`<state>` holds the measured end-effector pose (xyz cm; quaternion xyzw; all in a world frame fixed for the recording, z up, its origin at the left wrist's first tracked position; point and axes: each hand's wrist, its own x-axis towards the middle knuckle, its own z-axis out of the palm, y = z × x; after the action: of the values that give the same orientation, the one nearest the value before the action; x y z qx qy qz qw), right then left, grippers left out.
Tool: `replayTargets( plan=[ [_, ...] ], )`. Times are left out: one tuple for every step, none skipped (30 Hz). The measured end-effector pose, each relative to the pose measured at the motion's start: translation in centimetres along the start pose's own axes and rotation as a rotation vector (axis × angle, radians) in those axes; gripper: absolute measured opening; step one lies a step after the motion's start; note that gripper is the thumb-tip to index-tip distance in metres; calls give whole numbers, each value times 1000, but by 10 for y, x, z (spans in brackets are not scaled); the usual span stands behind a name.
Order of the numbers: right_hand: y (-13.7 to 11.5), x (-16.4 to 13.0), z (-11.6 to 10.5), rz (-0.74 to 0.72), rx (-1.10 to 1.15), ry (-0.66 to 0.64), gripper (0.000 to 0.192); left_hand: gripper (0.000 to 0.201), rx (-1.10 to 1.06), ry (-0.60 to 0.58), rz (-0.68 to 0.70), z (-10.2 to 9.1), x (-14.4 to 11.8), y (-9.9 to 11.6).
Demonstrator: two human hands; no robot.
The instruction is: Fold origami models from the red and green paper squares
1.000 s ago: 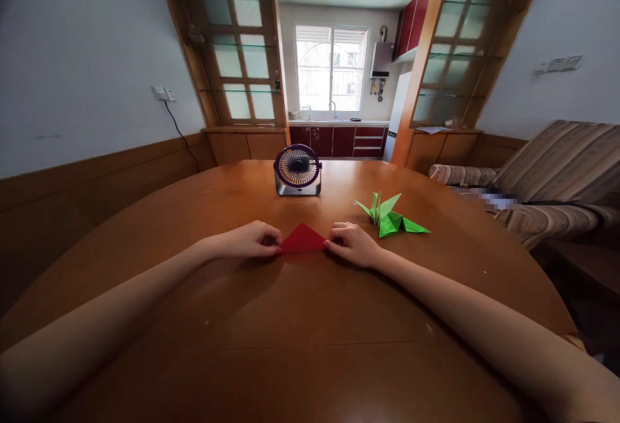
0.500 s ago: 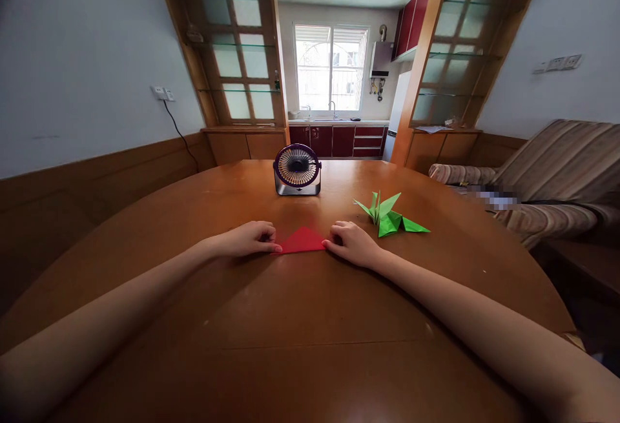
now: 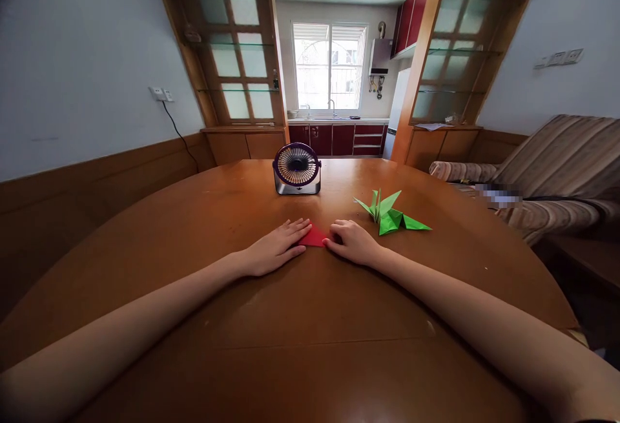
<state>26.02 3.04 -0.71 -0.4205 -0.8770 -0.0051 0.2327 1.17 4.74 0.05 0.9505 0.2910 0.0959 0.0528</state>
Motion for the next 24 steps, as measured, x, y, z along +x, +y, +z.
replayTargets(
  plan=[
    [0, 0, 0, 1, 0, -3, 27, 58, 6, -13, -9, 2, 2, 0],
    [0, 0, 0, 2, -1, -3, 27, 60, 10, -30, -16, 4, 3, -1],
    [0, 0, 0, 3, -3, -3, 27, 62, 10, -46, -24, 4, 3, -1],
    [-1, 0, -1, 2, -4, -3, 27, 62, 8, -62, -33, 4, 4, -1],
    [-1, 0, -1, 0, -7, 0, 27, 62, 4, -75, -43, 4, 4, -1],
    [-2, 0, -1, 0, -11, 5, 26, 62, -2, -86, -52, 3, 5, -1],
    [-3, -1, -2, -2, -14, 13, 25, 62, -9, -96, -60, 3, 5, -1],
    [-3, -1, -2, -7, -15, 24, 23, 61, -16, -103, -66, 3, 6, -1],
    [-4, -1, -2, -17, -14, 40, 19, 60, -21, -105, -73, 4, 7, -2],
    [-5, -2, -2, -33, -12, 61, 14, 59, -28, -101, -81, 4, 7, -2],
    [-5, -2, -2, -62, -11, 81, 10, 58, -37, -93, -92, 5, 8, -2],
    [-6, -2, -2, -105, -13, 94, 10, 57, -48, -81, -105, 6, 9, -3],
    [-6, -2, -1, -156, -20, 101, 14, 56, -60, -66, -121, 7, 9, -3],
    [-6, -2, -1, -212, -33, 102, 20, 55, -73, -49, -135, 8, 10, -3],
    [-6, -1, 0, -267, -51, 94, 24, 54, -85, -33, -148, 9, 11, -3],
    [-6, -1, 0, -319, -72, 77, 28, 53, -93, -18, -159, 9, 11, -2],
    [-6, -1, 1, -359, -93, 57, 31, 51, -96, -3, -168, 10, 12, -1],
    [-7, 0, 1, -387, -113, 37, 34, 50, -95, 10, -176, 10, 12, 0],
    [-7, 0, 1, -408, -133, 15, 35, 50, -94, 19, -183, 9, 13, 1],
    [-7, 1, 1, -424, -153, -8, 35, 49, -95, 24, -191, 9, 14, 2],
    [-7, 2, 0, -436, -175, -30, 36, 48, -98, 25, -201, 8, 15, 3],
    [-7, 2, -1, -447, -197, -48, 36, 47, -105, 24, -213, 7, 16, 4],
    [-7, 3, -1, -457, -222, -64, 37, 46, -116, 20, -225, 7, 17, 4],
    [-7, 3, -2, -466, -248, -78, 38, 45, -130, 16, -237, 6, 18, 4]
  ],
)
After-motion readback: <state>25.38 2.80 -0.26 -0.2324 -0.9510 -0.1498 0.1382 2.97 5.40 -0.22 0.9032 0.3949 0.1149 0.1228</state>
